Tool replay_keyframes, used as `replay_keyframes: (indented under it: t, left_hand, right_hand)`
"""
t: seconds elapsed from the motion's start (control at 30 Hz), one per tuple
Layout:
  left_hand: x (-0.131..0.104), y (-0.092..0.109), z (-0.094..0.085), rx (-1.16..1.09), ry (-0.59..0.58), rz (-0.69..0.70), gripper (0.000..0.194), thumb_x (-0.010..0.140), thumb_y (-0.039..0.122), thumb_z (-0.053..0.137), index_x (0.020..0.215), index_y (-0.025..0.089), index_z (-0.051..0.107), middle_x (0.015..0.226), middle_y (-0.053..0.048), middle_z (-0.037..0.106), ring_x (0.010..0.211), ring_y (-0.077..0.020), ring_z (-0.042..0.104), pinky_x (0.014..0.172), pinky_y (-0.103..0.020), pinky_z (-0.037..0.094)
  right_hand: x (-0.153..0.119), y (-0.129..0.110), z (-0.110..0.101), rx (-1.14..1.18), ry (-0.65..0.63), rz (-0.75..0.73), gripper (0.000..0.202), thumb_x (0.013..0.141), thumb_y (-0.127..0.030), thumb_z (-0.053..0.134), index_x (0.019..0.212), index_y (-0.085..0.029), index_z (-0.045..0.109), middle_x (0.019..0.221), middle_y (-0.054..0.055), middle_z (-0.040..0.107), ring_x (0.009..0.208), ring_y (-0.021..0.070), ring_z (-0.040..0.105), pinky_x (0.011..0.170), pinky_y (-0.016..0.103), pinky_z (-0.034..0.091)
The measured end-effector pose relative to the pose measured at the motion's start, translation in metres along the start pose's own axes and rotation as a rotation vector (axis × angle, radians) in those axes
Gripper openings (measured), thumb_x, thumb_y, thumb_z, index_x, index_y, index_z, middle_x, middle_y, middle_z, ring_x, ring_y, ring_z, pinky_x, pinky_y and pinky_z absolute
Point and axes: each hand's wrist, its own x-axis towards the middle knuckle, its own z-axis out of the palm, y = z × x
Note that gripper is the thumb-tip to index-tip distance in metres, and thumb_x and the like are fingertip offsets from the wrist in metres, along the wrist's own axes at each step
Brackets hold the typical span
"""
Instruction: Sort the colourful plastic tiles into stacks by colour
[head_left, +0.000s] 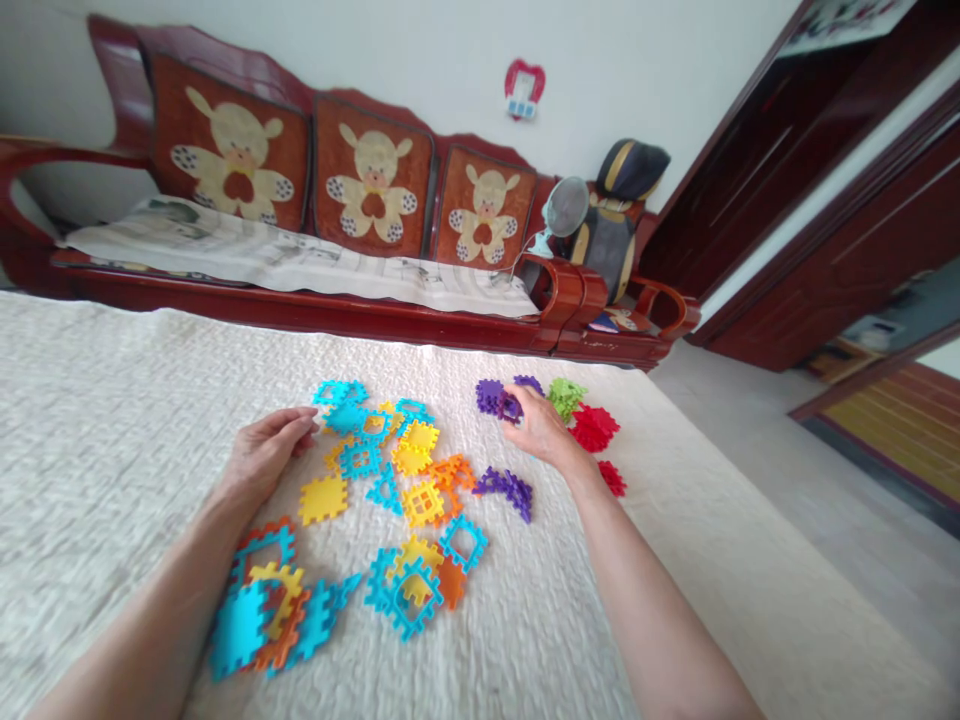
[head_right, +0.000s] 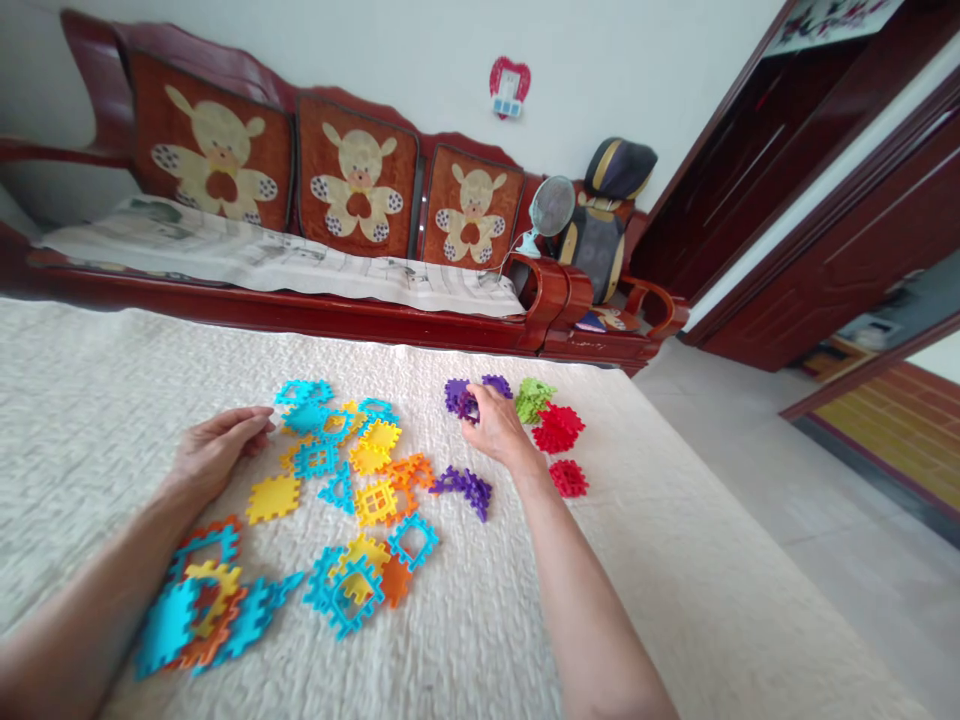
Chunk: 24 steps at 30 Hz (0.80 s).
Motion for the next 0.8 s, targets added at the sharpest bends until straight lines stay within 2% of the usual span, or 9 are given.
replay_keyframes:
  t: [0.13, 0.27, 0.5, 0.7, 0.8]
  left_hand:
    - [-0.003, 0.004, 0.003, -0.007, 0.009, -0.008, 0.046, 0.059, 0.052, 0.078, 0.092, 0.021, 0.076, 0.077, -0.003, 0.071, 0.062, -0.0129, 0.055, 0.058, -0.024, 0.045]
    - [-0.003, 0.004, 0.003, -0.008, 0.012, 0.001, 0.046, 0.06, 0.053, 0.077, 0.092, 0.02, 0.075, 0.074, -0.001, 0.07, 0.062, -0.0122, 0.055, 0.057, -0.022, 0.045]
    - [-0.003, 0.005, 0.004, -0.013, 0.016, -0.016, 0.046, 0.059, 0.052, 0.077, 0.093, 0.02, 0.076, 0.075, -0.001, 0.07, 0.061, -0.0122, 0.055, 0.057, -0.023, 0.045]
    - [-0.004, 0.007, 0.004, -0.013, 0.014, -0.01, 0.045, 0.059, 0.052, 0.077, 0.091, 0.02, 0.076, 0.072, -0.001, 0.069, 0.06, -0.0119, 0.054, 0.057, -0.023, 0.044]
    - [-0.004, 0.006, 0.004, -0.007, 0.008, 0.0, 0.046, 0.059, 0.053, 0.076, 0.09, 0.02, 0.075, 0.072, -0.001, 0.069, 0.06, -0.0124, 0.054, 0.057, -0.023, 0.044]
  right_hand:
    - [0.056, -0.001, -0.001, -0.247, -0.189, 0.001, 0.047, 0.076, -0.015, 0.063, 0.123, -0.019, 0.061, 0.127, 0.014, 0.064, 0.123, 0.0307, 0.054, 0.106, 0.049, 0.037]
    - [0.083, 0.003, 0.002, -0.362, -0.339, 0.006, 0.045, 0.076, -0.02, 0.061, 0.121, -0.019, 0.061, 0.126, 0.014, 0.064, 0.124, 0.0318, 0.051, 0.106, 0.052, 0.032]
    - [0.09, 0.008, 0.006, -0.368, -0.426, 0.041, 0.048, 0.073, -0.02, 0.061, 0.122, -0.021, 0.061, 0.126, 0.013, 0.062, 0.126, 0.0325, 0.051, 0.11, 0.055, 0.028]
    - [0.091, 0.004, 0.003, -0.369, -0.433, 0.037, 0.045, 0.075, -0.02, 0.061, 0.12, -0.02, 0.061, 0.125, 0.014, 0.062, 0.126, 0.0317, 0.05, 0.11, 0.056, 0.026]
    - [0.09, 0.003, 0.001, -0.353, -0.376, 0.039, 0.045, 0.075, -0.023, 0.063, 0.12, -0.019, 0.06, 0.128, 0.014, 0.061, 0.124, 0.0316, 0.052, 0.108, 0.053, 0.03]
